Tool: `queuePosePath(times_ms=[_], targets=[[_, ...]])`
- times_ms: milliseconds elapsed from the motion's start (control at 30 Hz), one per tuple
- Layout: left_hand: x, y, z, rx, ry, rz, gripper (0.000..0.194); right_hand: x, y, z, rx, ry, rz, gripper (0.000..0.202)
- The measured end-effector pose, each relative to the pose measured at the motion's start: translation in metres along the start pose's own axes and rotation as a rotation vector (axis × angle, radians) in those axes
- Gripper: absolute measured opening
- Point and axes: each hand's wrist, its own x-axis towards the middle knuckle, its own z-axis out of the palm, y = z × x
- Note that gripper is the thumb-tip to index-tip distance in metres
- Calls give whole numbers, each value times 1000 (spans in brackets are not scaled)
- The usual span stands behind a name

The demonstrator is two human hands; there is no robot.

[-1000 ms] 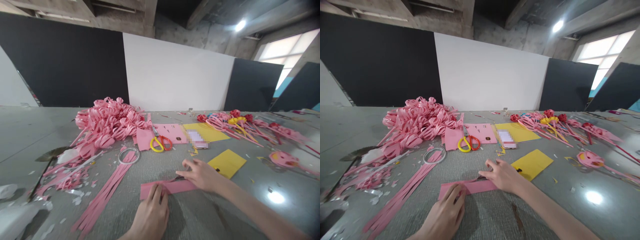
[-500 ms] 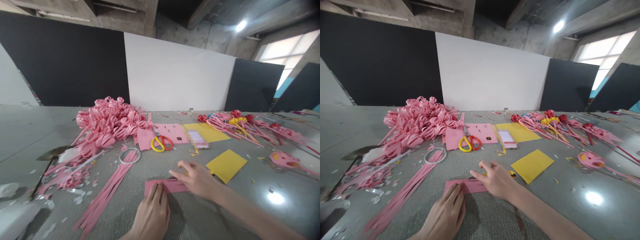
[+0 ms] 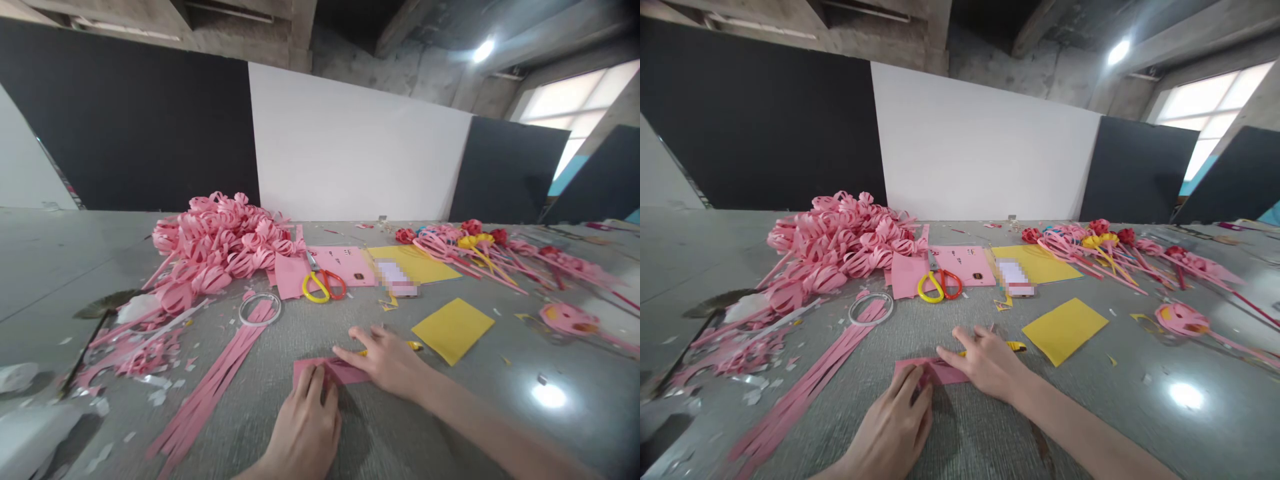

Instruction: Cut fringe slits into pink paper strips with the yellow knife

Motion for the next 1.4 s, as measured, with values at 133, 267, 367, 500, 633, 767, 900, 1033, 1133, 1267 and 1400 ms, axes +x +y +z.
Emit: queuePosePath(times_ms=[133,267,367,500,633,767,900,1033,1133,1267,1400], targets=[[2,0,-3,7,-27,9,28,1,-1,0,-16,6,-12,40],[2,1,-4,-18,-52,-21,29,1,-2,2,-31,30,-29,43],[2,1,-4,-33,-67,-16,26,2,-4,2,-35,44,-30,44],[3,1,-6,-17,-90,-28,26,2,-5,1,-28,37,-33,42],[2,0,-6,-23,-85,-27,28,3,-5,0,4,11,-9,38],[1,0,-5,-53,-92,-48,29,3,-4,-1,39,-8,-13,37],[2,0,-4,-55,-93,-51,29,2,-2,-2,65,-31,1,37],[2,-1,-4,-55,-99,-60,31,2,0,-3,81,-48,-2,37],[1,-1,-4,-58,-114,-61,32,2,1,-4,95,-48,3,36],[0,0,-4,-76,-139,-75,33,1,2,-5,94,-51,15,35],[0,0,-4,-78,-127,-69,34,0,5,-5,102,-53,6,34]])
